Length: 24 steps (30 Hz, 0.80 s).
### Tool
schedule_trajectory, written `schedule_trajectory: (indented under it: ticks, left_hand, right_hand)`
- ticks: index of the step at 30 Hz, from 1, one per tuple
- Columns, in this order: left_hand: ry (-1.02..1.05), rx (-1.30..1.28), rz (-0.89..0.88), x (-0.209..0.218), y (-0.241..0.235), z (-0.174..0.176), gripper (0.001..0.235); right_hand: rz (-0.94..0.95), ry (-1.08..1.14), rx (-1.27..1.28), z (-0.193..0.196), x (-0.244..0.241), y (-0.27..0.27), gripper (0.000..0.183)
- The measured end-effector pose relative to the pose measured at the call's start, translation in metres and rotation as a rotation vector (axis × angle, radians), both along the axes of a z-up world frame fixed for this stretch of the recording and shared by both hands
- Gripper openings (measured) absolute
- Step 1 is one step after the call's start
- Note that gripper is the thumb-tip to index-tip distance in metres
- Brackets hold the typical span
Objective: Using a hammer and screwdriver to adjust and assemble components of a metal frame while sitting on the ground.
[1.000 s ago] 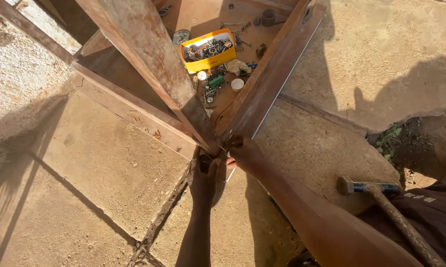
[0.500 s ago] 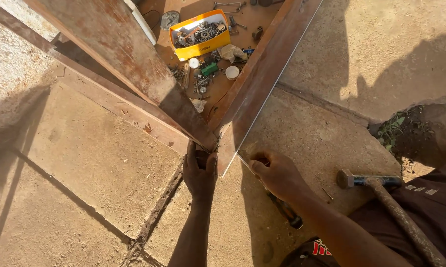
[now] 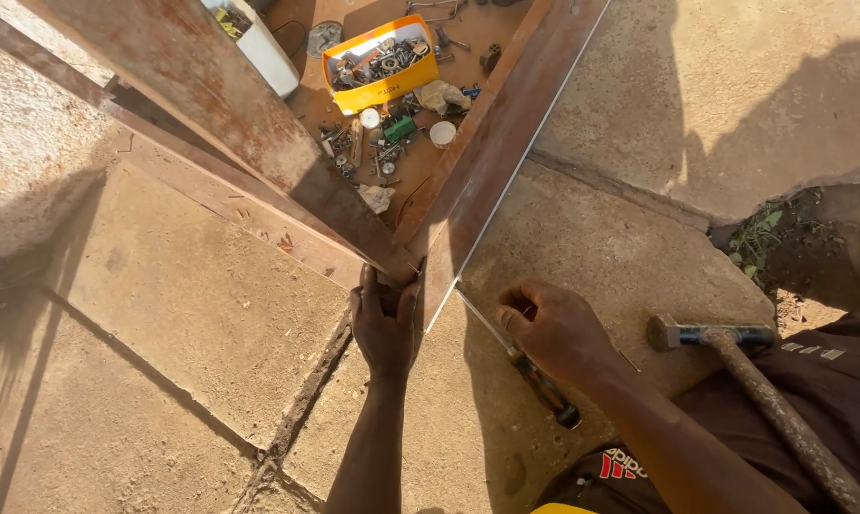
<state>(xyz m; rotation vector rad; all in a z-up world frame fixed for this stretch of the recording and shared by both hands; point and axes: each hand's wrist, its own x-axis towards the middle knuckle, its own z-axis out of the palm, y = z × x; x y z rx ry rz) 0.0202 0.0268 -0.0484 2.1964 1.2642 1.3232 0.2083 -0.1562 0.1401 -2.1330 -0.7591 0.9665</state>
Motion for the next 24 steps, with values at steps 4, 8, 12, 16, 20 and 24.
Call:
schedule_trajectory:
  ticks: [4,8,12,16,20,24]
  left_hand:
    - [-0.032,-0.065,-0.082,0.0,-0.006,0.016,0.089]
    - [0.109,-0.287,-0.093,-0.004,-0.013,0.046,0.076]
    - [0.118,-0.272,-0.032,0.003,-0.007,0.029,0.074]
    - [0.14,-0.167,-0.042,0.002,-0.008,0.022,0.076]
    - [0.11,-0.215,-0.041,0.003,-0.013,0.029,0.076]
    - [0.04,-0.374,0.007,0.005,-0.009,0.037,0.091]
  right_hand:
    - [-0.035,-0.05,-0.163,0.024,0.018,-0.028,0.035]
    - [0.035,-0.189,-0.416,0.039,0.066,-0.084,0.054]
    - [-0.132,-0.514,-0.584,-0.009,0.119,-0.159,0.061]
    - [-0.167,-0.295,-0.643,-0.109,0.178,-0.222,0.095]
    - [0.119,-0.433,-0.972,-0.107,0.175,-0.221,0.088]
    - [0.392,-0.458,-1.001,-0.096,0.164,-0.215,0.05]
